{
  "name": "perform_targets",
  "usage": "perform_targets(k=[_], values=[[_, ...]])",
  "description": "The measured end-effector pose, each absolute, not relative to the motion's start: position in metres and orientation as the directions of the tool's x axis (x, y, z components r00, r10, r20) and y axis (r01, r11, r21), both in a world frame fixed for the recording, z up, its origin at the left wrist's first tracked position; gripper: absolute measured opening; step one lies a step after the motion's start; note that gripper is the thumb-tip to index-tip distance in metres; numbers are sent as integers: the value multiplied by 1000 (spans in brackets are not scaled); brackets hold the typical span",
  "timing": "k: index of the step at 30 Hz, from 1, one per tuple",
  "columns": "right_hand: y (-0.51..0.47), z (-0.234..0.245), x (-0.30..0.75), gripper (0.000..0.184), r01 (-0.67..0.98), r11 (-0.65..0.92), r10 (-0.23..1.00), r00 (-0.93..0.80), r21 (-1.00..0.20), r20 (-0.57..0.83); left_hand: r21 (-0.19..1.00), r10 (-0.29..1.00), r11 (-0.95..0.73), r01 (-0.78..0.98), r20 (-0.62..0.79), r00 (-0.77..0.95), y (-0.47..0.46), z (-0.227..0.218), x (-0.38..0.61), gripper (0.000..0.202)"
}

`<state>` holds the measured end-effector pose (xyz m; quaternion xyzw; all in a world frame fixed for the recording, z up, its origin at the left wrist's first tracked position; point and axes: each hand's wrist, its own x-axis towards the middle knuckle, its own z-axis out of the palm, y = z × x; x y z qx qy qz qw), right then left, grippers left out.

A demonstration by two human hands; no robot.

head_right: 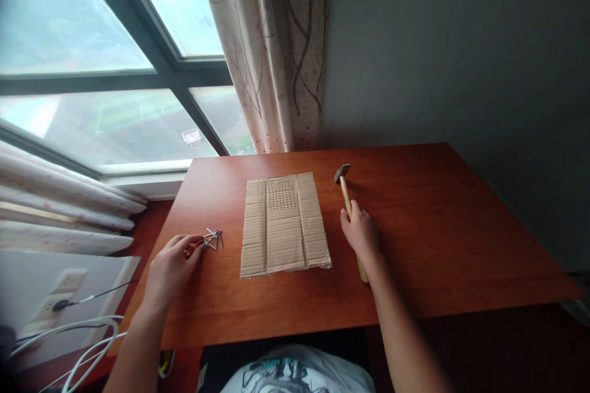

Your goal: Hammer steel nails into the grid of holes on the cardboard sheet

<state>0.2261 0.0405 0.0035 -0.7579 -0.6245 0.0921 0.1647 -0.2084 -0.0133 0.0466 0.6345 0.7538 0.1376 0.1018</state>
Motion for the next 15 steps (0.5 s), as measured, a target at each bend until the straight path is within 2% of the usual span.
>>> perform_targets(k=[15], values=[[41,4,227,31,912,-188,974,220,-365,47,328,988,123,937,52,-148,-15,47,-217,26]])
